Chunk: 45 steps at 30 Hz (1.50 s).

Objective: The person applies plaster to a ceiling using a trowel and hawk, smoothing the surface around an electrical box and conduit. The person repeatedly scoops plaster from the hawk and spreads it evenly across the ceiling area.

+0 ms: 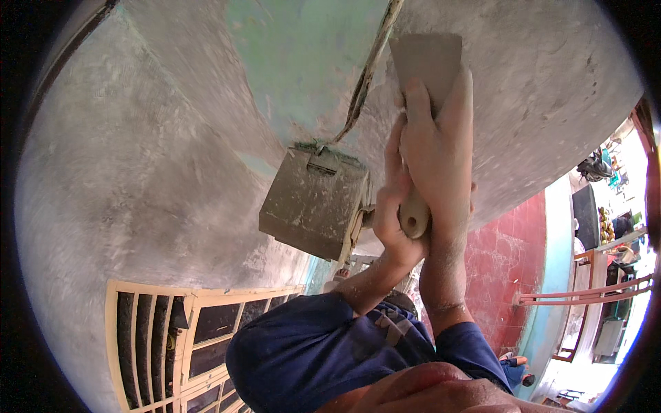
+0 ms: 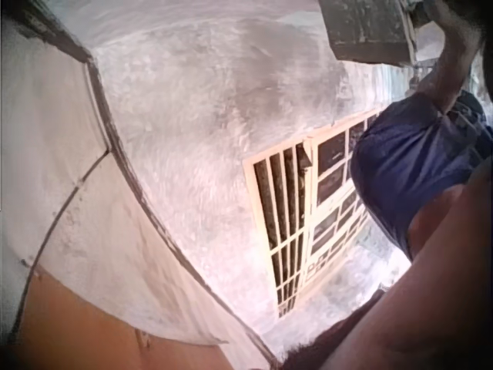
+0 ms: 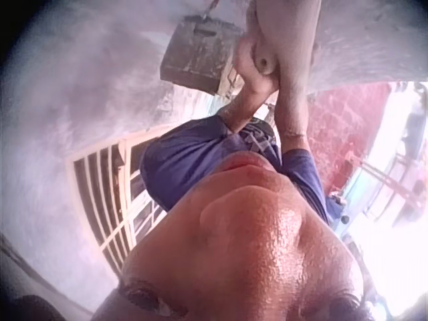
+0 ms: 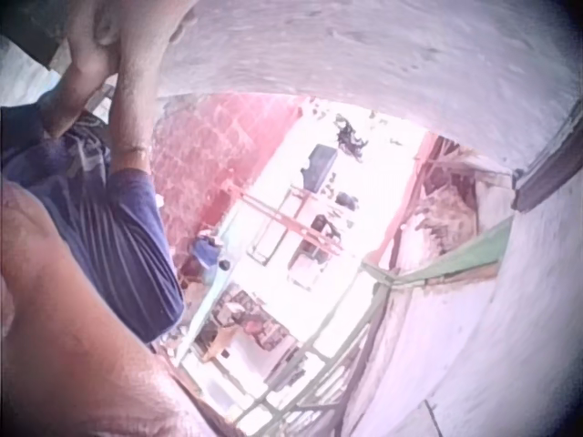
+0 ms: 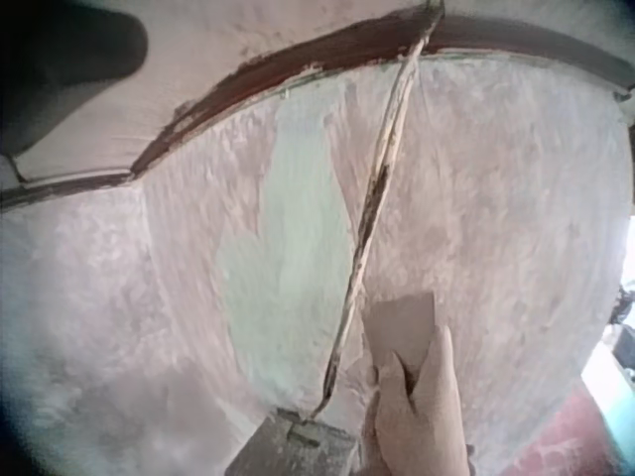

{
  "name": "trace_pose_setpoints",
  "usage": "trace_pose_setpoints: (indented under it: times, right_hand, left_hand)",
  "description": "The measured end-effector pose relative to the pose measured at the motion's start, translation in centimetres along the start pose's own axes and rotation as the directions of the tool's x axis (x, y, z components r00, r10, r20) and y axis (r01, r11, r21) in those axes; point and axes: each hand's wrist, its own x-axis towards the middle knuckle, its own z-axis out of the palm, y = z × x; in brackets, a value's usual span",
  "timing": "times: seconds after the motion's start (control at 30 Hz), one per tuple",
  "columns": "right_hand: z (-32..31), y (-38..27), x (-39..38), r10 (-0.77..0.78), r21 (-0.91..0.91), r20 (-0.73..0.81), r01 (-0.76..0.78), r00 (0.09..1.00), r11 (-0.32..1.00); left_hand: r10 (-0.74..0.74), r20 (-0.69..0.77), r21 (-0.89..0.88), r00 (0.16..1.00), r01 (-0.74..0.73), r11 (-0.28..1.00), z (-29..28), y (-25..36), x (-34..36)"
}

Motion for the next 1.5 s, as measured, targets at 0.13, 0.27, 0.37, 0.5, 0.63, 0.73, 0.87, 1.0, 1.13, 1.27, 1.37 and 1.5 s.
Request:
trace_pose_setpoints:
  times: [0.13,0.27,0.37,0.5,0.63,0.73,0.87,1.0,1.13,1.27,1.37,1.5]
  right_hand:
    - [0.2,-0.4,0.1,0.046,0.001,0.016,-0.046,0.999,0.999]
    - [0.7,1.0,0.8,-0.163,-0.017,-0.013,0.163,0.986,0.986]
    - [1.4,-1.7,2.8,-0.073,-0.042,0.022,0.074,0.997,0.996]
    - [1.9,-1.1,1.9,-0.046,0.032,0.019,0.045,0.999,0.998]
    - [1.7,-5.9,1.2,0.088,0.092,0.035,-0.091,0.996,0.992]
    - [2.0,-3.3,2.3,0.003,0.200,0.093,-0.021,0.996,0.980]
    - [1.2,-1.7,1.6,-0.082,0.000,0.008,0.082,0.997,0.997]
    - [1.2,-3.9,1.9,-0.031,0.128,0.101,0.018,0.994,0.992]
    - [0.6,-4.7,2.2,-0.077,0.079,0.071,0.071,0.995,0.994]
    - [0.5,-2.9,1.8,-0.153,-0.049,-0.030,0.151,0.988,0.987]
    - [0.5,-4.9,2.5,-0.156,-0.027,0.058,0.157,0.986,0.987]
    - [0.5,-6.6,4.9,-0.165,-0.092,0.165,0.182,0.972,0.979]
  left_hand:
    - [-0.014,-0.054,0.061,0.998,0.017,0.998,0.0,-0.5,-0.9]
    - [-0.144,-0.063,-0.198,0.988,0.129,0.972,0.3,0.0,0.7]
    - [-0.202,-0.062,-0.350,0.977,0.168,0.922,1.3,0.2,3.2]
    - [-0.240,-0.081,-0.424,0.967,0.184,0.887,0.7,0.7,3.3]
    - [-0.256,-0.094,-0.466,0.962,0.185,0.865,0.3,0.5,3.0]
    - [-0.247,-0.160,-0.463,0.956,0.148,0.874,0.8,-0.6,2.9]
    - [-0.253,-0.073,-0.555,0.965,0.172,0.814,1.1,1.2,3.1]
    - [-0.269,0.046,-0.671,0.962,0.229,0.705,2.0,3.1,4.8]
    - [-0.150,-0.033,-0.599,0.988,0.101,0.794,3.8,3.8,6.6]
    - [-0.207,0.043,-0.607,0.977,0.190,0.772,3.1,3.3,4.3]
    - [-0.228,0.043,-0.656,0.973,0.199,0.728,3.6,3.3,4.7]
    - [-0.198,-0.013,-0.691,0.980,0.134,0.710,4.9,4.3,7.2]
